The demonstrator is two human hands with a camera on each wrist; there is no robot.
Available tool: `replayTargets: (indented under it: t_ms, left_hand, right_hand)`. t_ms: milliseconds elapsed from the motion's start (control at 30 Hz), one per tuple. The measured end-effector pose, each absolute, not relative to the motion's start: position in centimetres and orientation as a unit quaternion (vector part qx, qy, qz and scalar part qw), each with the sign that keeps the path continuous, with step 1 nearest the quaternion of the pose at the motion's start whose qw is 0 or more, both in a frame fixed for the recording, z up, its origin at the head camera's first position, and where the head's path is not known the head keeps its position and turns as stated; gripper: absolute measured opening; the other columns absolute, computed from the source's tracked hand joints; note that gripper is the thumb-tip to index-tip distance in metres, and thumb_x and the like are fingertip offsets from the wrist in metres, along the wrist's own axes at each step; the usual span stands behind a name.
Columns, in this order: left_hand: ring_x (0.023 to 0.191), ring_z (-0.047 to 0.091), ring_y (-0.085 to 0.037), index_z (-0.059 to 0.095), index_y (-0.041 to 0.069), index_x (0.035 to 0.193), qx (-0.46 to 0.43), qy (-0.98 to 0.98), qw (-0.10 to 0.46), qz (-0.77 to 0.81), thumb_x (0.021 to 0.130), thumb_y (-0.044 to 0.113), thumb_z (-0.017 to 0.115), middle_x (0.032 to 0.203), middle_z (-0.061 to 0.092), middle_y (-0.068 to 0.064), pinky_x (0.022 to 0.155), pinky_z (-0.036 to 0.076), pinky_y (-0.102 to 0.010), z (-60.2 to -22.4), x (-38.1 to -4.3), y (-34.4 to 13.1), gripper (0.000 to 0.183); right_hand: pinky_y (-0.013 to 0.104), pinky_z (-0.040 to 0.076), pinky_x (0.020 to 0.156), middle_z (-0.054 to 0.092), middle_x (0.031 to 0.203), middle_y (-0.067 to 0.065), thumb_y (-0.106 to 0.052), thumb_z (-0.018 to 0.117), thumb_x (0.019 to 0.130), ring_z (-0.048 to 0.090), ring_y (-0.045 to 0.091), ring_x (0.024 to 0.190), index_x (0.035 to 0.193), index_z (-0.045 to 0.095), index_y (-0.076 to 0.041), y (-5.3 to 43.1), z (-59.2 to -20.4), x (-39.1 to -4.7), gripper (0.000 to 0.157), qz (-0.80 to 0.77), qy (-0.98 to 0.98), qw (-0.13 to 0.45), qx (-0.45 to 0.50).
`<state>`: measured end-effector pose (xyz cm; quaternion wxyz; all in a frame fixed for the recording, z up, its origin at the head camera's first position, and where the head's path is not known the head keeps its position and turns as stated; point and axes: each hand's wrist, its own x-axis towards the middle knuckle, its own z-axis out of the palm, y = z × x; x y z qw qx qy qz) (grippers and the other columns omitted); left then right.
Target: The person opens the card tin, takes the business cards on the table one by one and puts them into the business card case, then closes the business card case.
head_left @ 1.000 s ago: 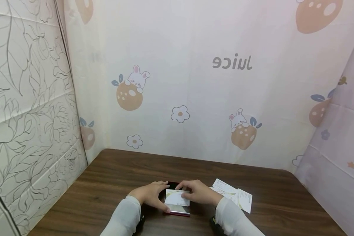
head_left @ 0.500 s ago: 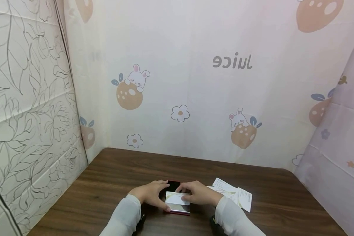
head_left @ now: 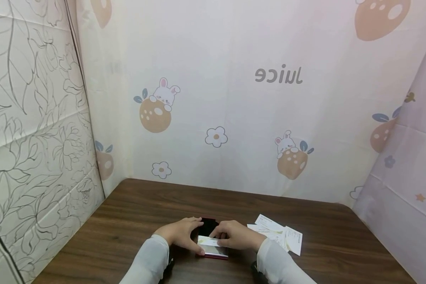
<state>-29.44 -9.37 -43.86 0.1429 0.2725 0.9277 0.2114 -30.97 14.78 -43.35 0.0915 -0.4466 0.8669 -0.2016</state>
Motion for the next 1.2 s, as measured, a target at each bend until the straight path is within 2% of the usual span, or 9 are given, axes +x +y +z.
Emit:
replayTargets:
  t_ms: [267,533,767,1000,1200]
  left_hand:
    - [0.135,0.024,-0.028,0.038,0.015,0.143,0.273,0.926,0.144,0.216,0.069,0.063,0.069,0.151,0.031,-0.005,0.104,0.031,-0.058,-43.9,-29.5,-9.4,0.093]
    - [0.135,0.024,-0.029,0.039,0.015,0.142,0.271,0.928,0.142,0.214,0.068,0.063,0.070,0.151,0.031,-0.005,0.105,0.030,-0.058,-43.8,-29.4,-9.2,0.094]
    - [0.135,0.025,-0.028,0.039,0.015,0.142,0.273,0.929,0.136,0.211,0.068,0.063,0.070,0.150,0.031,-0.005,0.105,0.030,-0.056,-43.7,-29.2,-9.2,0.094]
    - [0.135,0.024,-0.028,0.039,0.013,0.142,0.283,0.925,0.134,0.215,0.068,0.062,0.070,0.151,0.031,-0.006,0.106,0.030,-0.056,-43.9,-29.3,-9.4,0.094]
    - [0.135,0.024,-0.029,0.039,0.014,0.142,0.278,0.926,0.135,0.216,0.067,0.063,0.070,0.151,0.031,-0.005,0.106,0.030,-0.057,-43.8,-29.2,-9.5,0.095]
  right_hand:
    - [0.022,0.051,0.071,0.061,0.090,-0.010,-0.013,0.064,0.087,0.053,-0.002,0.078,0.108,0.067,-0.024,14.7,-43.5,-31.0,0.025,-0.203,0.867,0.091,-0.445]
    - [0.025,0.052,0.073,0.063,0.095,-0.007,-0.018,0.064,0.087,0.055,0.002,0.083,0.112,0.065,-0.018,15.9,-42.9,-30.8,0.025,-0.208,0.869,0.081,-0.442]
    - [0.035,0.053,0.080,0.066,0.104,-0.005,-0.025,0.064,0.088,0.056,0.005,0.092,0.113,0.064,-0.017,18.6,-42.2,-31.5,0.027,-0.215,0.890,0.077,-0.394]
    - [0.037,0.053,0.074,0.067,0.096,-0.003,-0.027,0.067,0.085,0.057,0.008,0.085,0.111,0.064,-0.014,21.4,-41.8,-32.4,0.029,-0.235,0.913,0.071,-0.326]
    - [0.044,0.052,0.076,0.066,0.097,0.004,-0.031,0.071,0.081,0.057,0.014,0.086,0.110,0.062,-0.008,23.8,-41.3,-33.2,0.038,-0.230,0.935,0.040,-0.266]
